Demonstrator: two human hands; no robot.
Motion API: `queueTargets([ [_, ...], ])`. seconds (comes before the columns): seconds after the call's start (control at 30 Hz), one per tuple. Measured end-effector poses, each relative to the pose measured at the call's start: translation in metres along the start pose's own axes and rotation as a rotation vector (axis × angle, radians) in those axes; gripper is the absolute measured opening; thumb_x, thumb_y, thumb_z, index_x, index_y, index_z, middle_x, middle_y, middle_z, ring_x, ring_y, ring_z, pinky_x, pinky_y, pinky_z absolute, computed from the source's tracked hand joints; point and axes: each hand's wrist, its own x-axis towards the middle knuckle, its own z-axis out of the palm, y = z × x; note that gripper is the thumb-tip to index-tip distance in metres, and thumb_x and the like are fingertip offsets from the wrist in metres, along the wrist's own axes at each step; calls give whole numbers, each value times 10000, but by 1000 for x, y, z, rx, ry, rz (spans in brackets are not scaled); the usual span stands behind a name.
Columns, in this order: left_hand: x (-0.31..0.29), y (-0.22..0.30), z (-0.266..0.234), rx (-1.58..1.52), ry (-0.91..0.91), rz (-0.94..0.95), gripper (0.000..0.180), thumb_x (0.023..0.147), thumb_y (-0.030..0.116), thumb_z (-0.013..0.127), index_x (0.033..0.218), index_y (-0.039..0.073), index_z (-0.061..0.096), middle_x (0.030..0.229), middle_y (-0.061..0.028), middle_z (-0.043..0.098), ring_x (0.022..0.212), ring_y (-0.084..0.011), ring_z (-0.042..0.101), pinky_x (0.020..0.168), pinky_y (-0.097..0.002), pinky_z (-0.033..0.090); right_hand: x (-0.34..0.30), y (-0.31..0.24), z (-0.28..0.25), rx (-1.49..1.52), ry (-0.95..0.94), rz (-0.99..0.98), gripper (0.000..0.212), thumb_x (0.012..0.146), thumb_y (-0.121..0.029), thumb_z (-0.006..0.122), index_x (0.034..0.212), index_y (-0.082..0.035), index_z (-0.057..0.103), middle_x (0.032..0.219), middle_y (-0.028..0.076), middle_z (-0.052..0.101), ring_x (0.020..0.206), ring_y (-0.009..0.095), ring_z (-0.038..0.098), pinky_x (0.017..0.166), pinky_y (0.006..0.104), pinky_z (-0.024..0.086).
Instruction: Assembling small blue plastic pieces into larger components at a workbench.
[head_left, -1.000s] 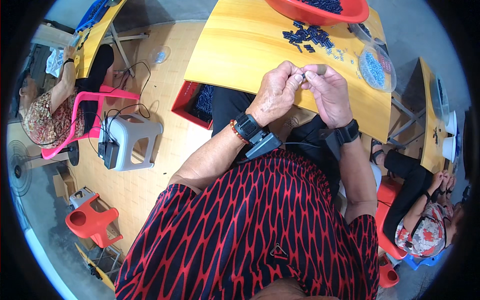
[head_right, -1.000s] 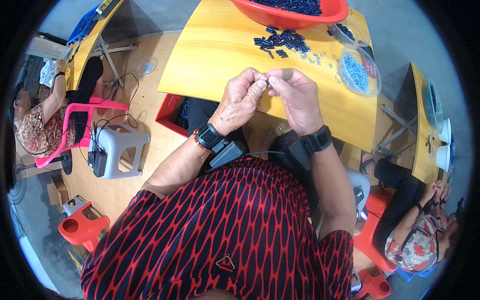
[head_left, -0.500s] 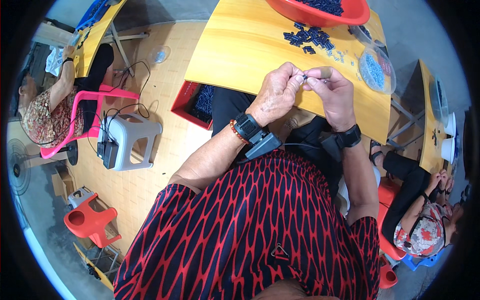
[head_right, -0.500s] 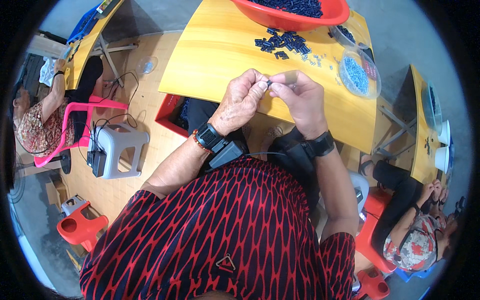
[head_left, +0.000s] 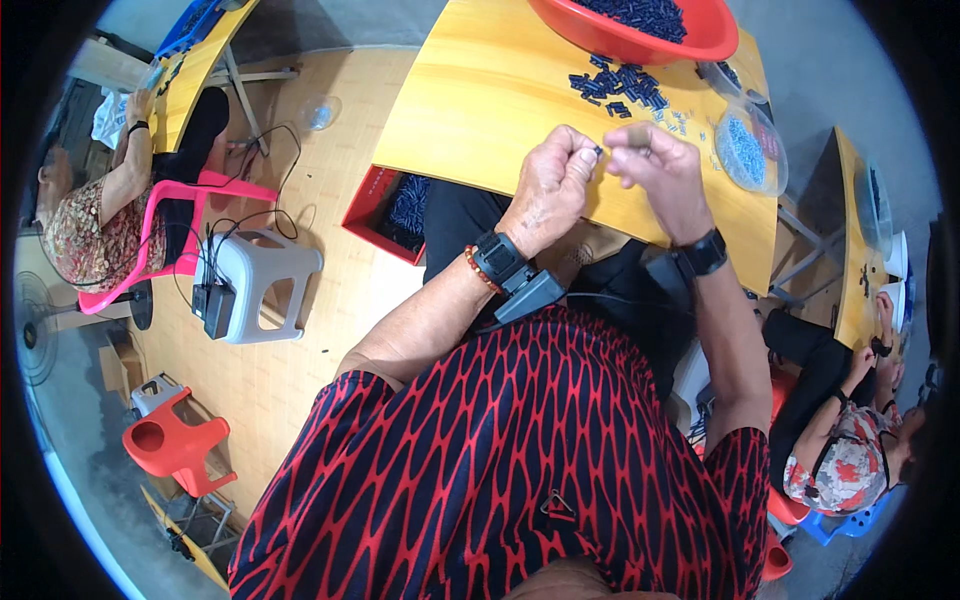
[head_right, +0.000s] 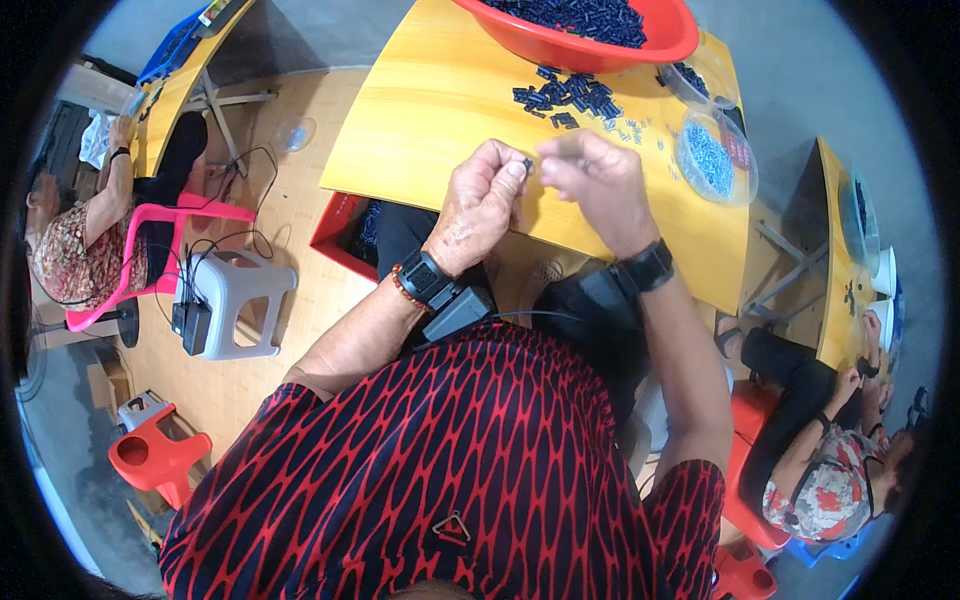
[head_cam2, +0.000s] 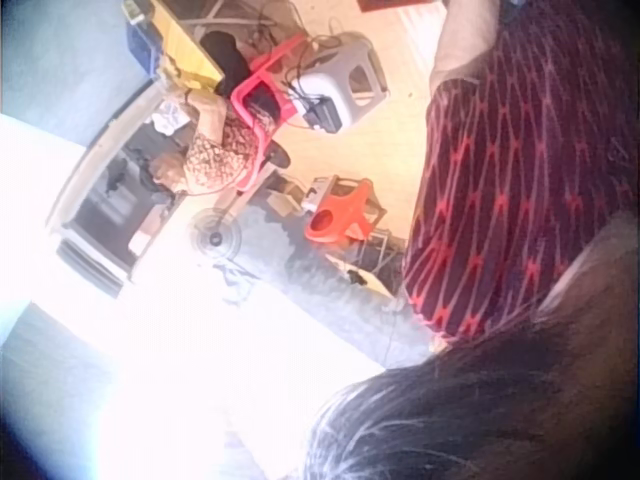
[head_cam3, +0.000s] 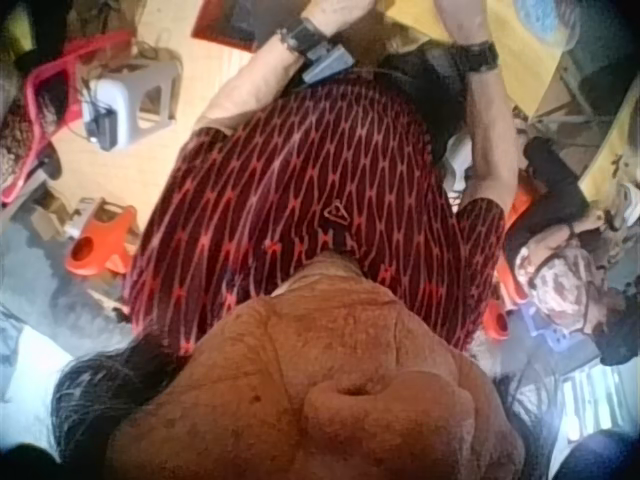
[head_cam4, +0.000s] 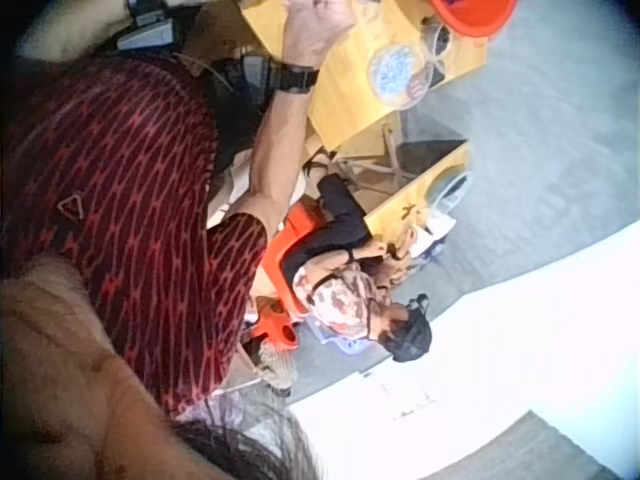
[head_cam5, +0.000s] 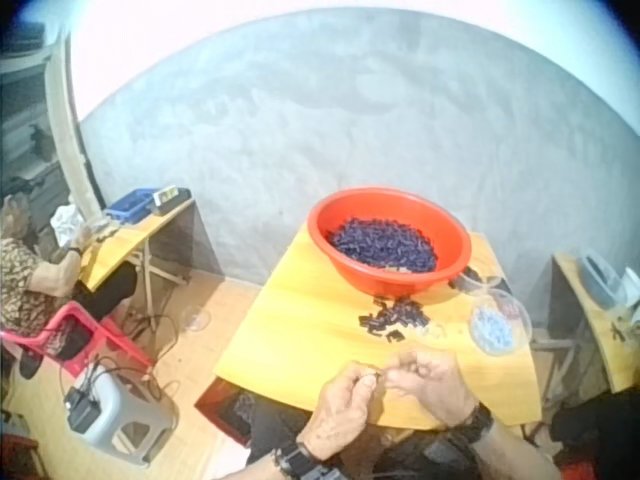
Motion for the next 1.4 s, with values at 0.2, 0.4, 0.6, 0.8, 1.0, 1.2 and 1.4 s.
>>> queueTargets([
  [0.2, 0, 6, 7, -472, 128, -81, 82, 971, 101, 532, 948, 24, 546, 794, -21, 566, 617, -75, 530, 589, -227, 493, 39, 25, -13, -697, 273, -205, 193, 845, -74, 623, 992, 46, 659, 887, 189, 659, 786, 267, 661, 716, 354, 522],
  [0.4, 0, 5, 3, -447, 114, -69, 79, 971, 90, 529, 961, 13, 546, 802, -31, 569, 621, -79, 540, 601, -230, 501, 49, 24, -12, -950, 165, -251, 178, 810, -47, 590, 950, 39, 658, 874, 235, 625, 815, 391, 614, 739, 432, 495],
  [0.6, 2, 5, 3, -450, 96, -80, 88, 974, 94, 523, 964, 9, 545, 793, -31, 571, 617, -79, 542, 595, -227, 501, 49, 23, -12, -944, 132, -293, 98, 801, -32, 594, 870, 22, 638, 851, 225, 619, 808, 402, 602, 710, 456, 483],
  [0.8, 2, 6, 2, -443, 75, -99, 90, 975, 92, 522, 965, 6, 546, 787, -34, 574, 609, -80, 541, 590, -225, 500, 40, 23, -11, -984, 135, -288, 69, 811, -22, 583, 864, 4, 620, 824, 221, 610, 808, 407, 602, 702, 465, 483],
  [1.0, 3, 4, 3, -454, 74, -112, 99, 976, 95, 521, 958, 1, 546, 778, -31, 572, 601, -77, 539, 577, -222, 498, 30, 20, -12, -1013, 105, -395, 125, 806, -10, 591, 917, 29, 633, 844, 219, 626, 794, 369, 622, 701, 438, 498],
  [1.2, 4, 4, 0, -412, 9, -156, 132, 986, 127, 510, 940, 9, 550, 751, -18, 566, 567, -68, 524, 543, -217, 482, 8, 10, 1, -180, 160, 51, 159, 884, -51, 603, 1013, 32, 644, 851, 47, 644, 692, 112, 605, 620, 238, 483],
  [1.4, 4, 9, -3, -372, -41, -213, 161, 990, 166, 508, 939, 21, 557, 730, -1, 567, 547, -55, 514, 510, -205, 455, -2, 1, 8, 321, 135, 158, 196, 888, -69, 642, 1068, 7, 636, 845, 19, 638, 671, 67, 587, 574, 181, 443],
])
